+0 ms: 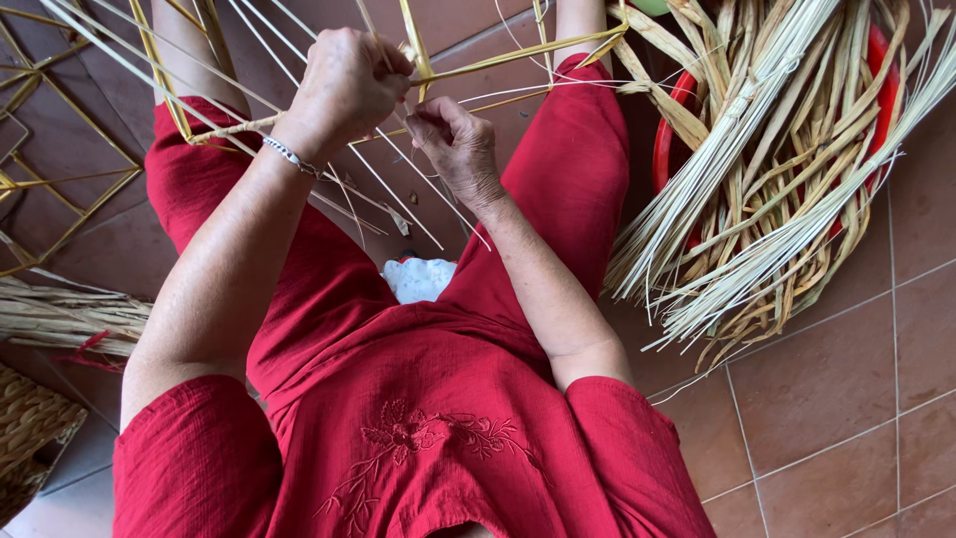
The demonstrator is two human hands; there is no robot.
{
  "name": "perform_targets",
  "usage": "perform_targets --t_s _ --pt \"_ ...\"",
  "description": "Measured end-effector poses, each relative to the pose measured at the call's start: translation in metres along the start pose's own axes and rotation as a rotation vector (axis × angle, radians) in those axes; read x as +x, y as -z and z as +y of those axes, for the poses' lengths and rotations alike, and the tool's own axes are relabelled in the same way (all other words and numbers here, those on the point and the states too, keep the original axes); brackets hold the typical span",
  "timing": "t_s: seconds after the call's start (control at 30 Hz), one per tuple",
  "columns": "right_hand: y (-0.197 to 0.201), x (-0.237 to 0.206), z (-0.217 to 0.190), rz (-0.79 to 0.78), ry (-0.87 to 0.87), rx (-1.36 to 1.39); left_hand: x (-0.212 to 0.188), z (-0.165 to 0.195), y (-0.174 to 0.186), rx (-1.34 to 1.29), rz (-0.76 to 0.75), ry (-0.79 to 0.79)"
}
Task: The person sits on the floor weaving thin palm or bamboo strips onto a rectangular bamboo frame. They bend, twist, and thread the strips around the frame's bars, pulling each strip tight and adding new strips to build up the woven edge.
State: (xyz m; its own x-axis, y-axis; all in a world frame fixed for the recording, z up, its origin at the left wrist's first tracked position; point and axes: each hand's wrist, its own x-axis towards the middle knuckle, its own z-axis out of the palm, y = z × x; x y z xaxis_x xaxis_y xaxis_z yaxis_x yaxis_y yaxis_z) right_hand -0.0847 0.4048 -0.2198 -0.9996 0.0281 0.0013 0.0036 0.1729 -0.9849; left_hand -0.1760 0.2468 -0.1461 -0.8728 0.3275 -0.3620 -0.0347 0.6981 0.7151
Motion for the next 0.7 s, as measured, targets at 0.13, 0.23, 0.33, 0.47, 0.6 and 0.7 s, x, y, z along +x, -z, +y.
perform_targets --t_s 0.13,0.23,0.33,0.47,0.6,0.7 --pt "0.003 -0.002 -0.001 0.010 -0.062 -0.039 0.005 -0.005 -0.004 0.187 0.058 -0.146" --pt "0.003 -0.004 -0.004 0.085 0.049 -0.120 0.007 -0.004 -0.005 0.256 0.030 -0.099" --pt "0.005 -0.007 -0.006 0.064 -0.052 -0.164 0.007 0.001 -0.003 0.279 -0.023 -0.057" --pt "0.010 -0.015 -0.010 0.178 0.165 -0.219 0.007 0.011 -0.001 0.130 -0.114 0.065" --pt "0.011 -0.021 -0.012 0.215 0.179 -0.256 0.005 0.015 -0.002 0.032 -0.093 0.110" --pt "0.009 -0.020 -0.015 0.233 0.289 -0.144 0.000 0.014 -0.002 0.025 -0.097 0.047"
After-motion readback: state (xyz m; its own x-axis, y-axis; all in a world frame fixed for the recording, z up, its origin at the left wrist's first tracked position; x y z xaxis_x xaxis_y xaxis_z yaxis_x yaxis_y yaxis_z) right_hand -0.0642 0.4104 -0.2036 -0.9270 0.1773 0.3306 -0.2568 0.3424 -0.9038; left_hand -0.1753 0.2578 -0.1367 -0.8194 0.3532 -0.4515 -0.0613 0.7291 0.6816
